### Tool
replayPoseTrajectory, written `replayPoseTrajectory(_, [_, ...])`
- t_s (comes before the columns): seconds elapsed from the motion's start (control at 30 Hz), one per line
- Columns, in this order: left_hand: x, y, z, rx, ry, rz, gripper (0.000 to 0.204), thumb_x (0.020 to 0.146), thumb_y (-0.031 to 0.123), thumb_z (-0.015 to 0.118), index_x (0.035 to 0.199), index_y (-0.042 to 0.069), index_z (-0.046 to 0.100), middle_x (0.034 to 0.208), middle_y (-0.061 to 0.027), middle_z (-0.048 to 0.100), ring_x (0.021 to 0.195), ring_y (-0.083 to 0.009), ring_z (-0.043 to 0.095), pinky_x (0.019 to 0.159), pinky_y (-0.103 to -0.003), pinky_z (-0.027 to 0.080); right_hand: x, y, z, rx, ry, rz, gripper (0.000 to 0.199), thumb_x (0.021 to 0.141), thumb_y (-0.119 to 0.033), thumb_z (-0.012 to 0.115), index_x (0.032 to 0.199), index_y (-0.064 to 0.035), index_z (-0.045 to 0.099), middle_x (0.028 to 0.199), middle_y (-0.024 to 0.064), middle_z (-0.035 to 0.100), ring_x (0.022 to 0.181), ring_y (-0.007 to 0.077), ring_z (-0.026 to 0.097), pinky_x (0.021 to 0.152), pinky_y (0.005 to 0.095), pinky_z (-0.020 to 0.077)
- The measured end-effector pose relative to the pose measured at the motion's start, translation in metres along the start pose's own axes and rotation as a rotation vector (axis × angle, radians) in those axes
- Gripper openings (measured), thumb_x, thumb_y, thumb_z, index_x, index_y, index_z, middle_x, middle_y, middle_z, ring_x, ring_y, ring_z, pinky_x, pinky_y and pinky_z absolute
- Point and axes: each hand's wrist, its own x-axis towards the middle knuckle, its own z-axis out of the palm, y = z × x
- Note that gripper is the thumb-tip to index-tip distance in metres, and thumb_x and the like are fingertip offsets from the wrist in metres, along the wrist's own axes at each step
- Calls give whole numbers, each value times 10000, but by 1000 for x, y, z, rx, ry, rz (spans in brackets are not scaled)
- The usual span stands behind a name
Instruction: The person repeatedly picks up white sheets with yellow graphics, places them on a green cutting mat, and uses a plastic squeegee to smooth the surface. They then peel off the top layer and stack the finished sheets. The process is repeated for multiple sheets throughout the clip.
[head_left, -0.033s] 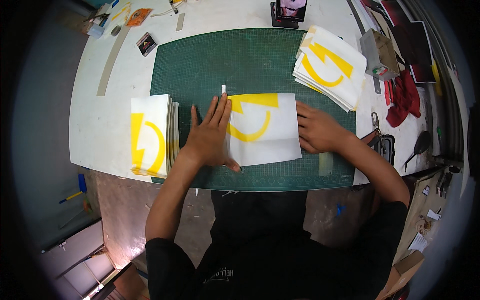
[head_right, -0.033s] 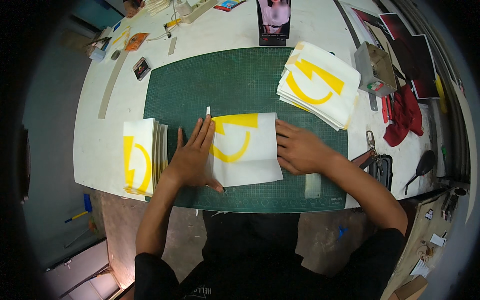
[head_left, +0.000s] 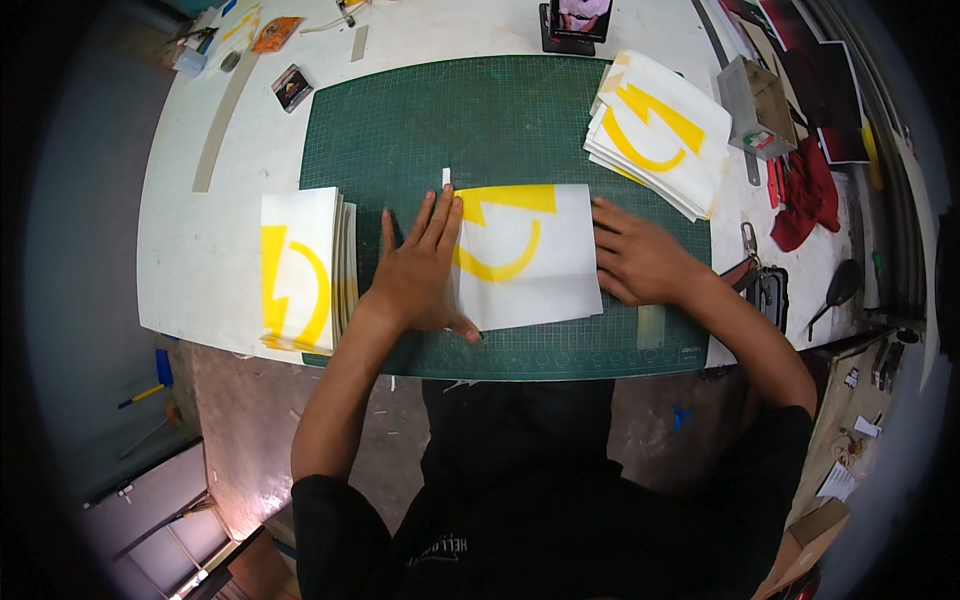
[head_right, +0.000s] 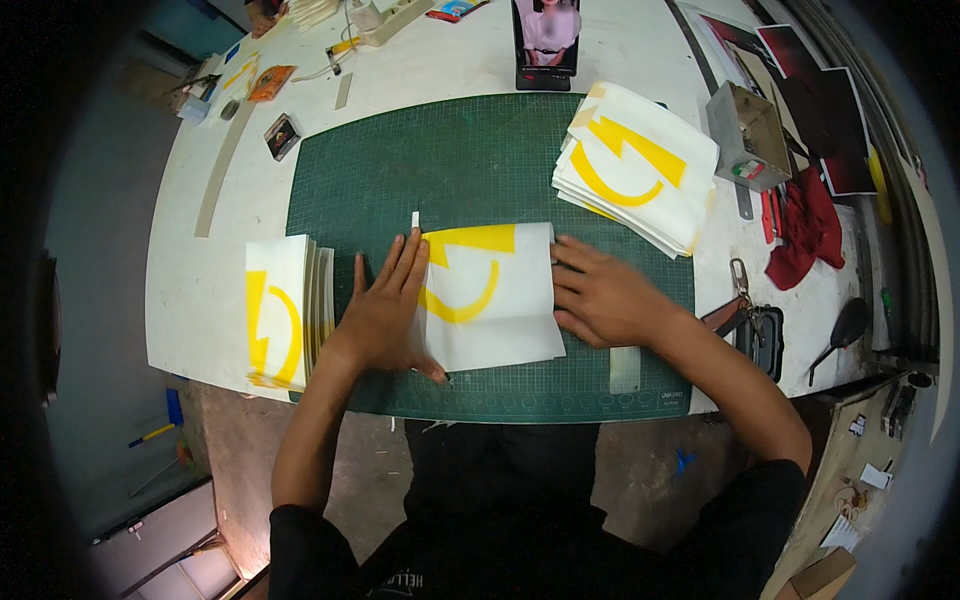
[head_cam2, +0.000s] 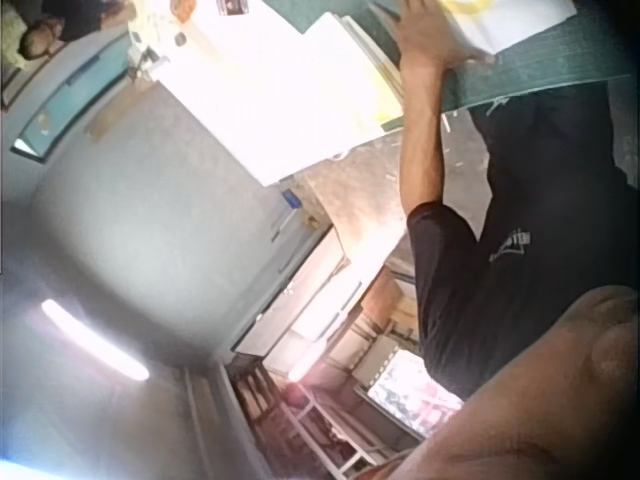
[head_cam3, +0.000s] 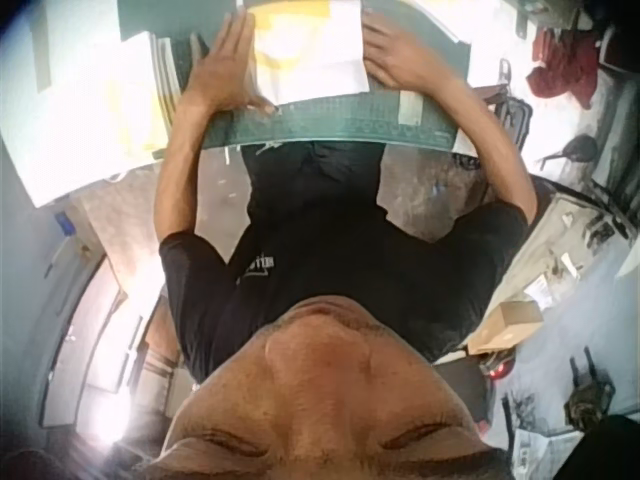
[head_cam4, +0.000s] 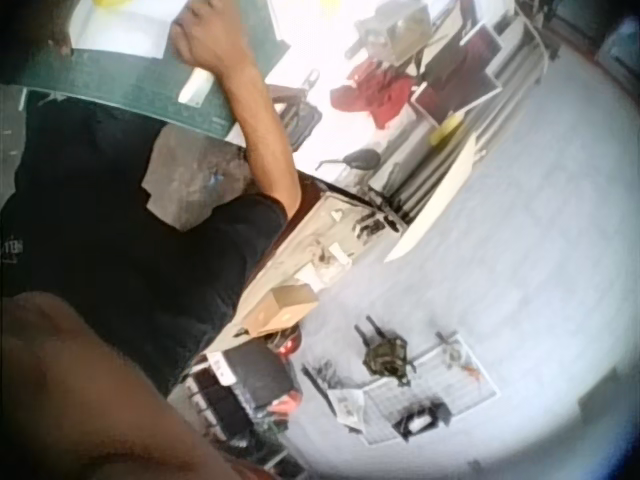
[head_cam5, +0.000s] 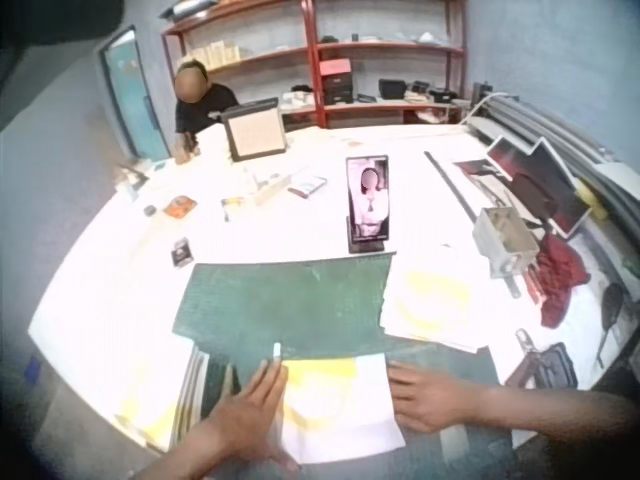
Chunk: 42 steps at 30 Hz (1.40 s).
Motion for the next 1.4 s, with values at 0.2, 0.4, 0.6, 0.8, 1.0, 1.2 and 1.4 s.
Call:
replayPoseTrajectory(0.2, [-2, -2, 6, -24, 39, 6, 1837, 273, 756, 942, 1699, 25, 44, 1798, -144, 40, 1662, -301, 52, 1279, -720, 60, -43, -99, -9, -166, 148, 1007, 330, 950, -294, 783, 1042, 0, 664, 1056, 181, 643, 1044, 360, 610, 907, 520, 460])
replayPoseTrajectory(0.4, [-3, -7, 16, -37, 141, 43, 1779, 319, 779, 932, 1693, 2, 111, 1792, -167, 78, 1658, -337, 79, 1254, -760, 42, -65, -156, 22, 88, 523, 1398, 300, 958, -137, 793, 1112, 10, 583, 890, 147, 659, 806, 255, 647, 737, 417, 509])
replayPoseTrajectory(0.6, [-8, -5, 26, -59, 165, 47, 1782, 334, 828, 904, 1688, -17, 110, 1787, -185, 86, 1652, -378, 82, 1249, -764, 46, -11, -207, 39, 161, 821, 1019, 292, 978, -22, 724, 1248, 54, 643, 915, 163, 734, 792, 224, 745, 702, 337, 612])
replayPoseTrajectory(0.8, [-5, -6, 29, -31, 150, 47, 1867, 251, 916, 834, 1693, -3, 83, 1788, -184, 53, 1653, -369, 50, 1259, -748, 77, 53, -237, 75, 346, 683, 834, 363, 925, 34, 729, 1284, 64, 680, 939, 187, 747, 692, 226, 751, 566, 301, 597])
replayPoseTrajectory(1.0, [-5, -5, 30, -57, 154, 37, 1860, 252, 878, 870, 1698, 15, 80, 1794, -155, 54, 1657, -344, 53, 1258, -750, 67, 40, -239, 76, 182, 644, 896, 415, 911, 43, 727, 1323, 58, 685, 903, 190, 752, 696, 250, 757, 592, 348, 610])
replayPoseTrajectory(1.2, [-5, -4, 29, -38, 143, 21, 1859, 247, 875, 876, 1701, 23, 89, 1796, -146, 52, 1659, -339, 43, 1256, -755, 63, -31, -214, 51, -10, 573, 1107, 375, 925, 29, 724, 1299, 57, 713, 922, 188, 776, 683, 209, 744, 575, 325, 583])
replayPoseTrajectory(1.4, [-2, -7, 34, -48, 162, 39, 1863, 238, 888, 867, 1703, 30, 98, 1794, -154, 59, 1657, -350, 45, 1255, -759, 52, -28, -222, 50, 189, 783, 1158, 377, 966, 1, 731, 1336, 59, 691, 985, 171, 776, 687, 121, 700, 528, 264, 516])
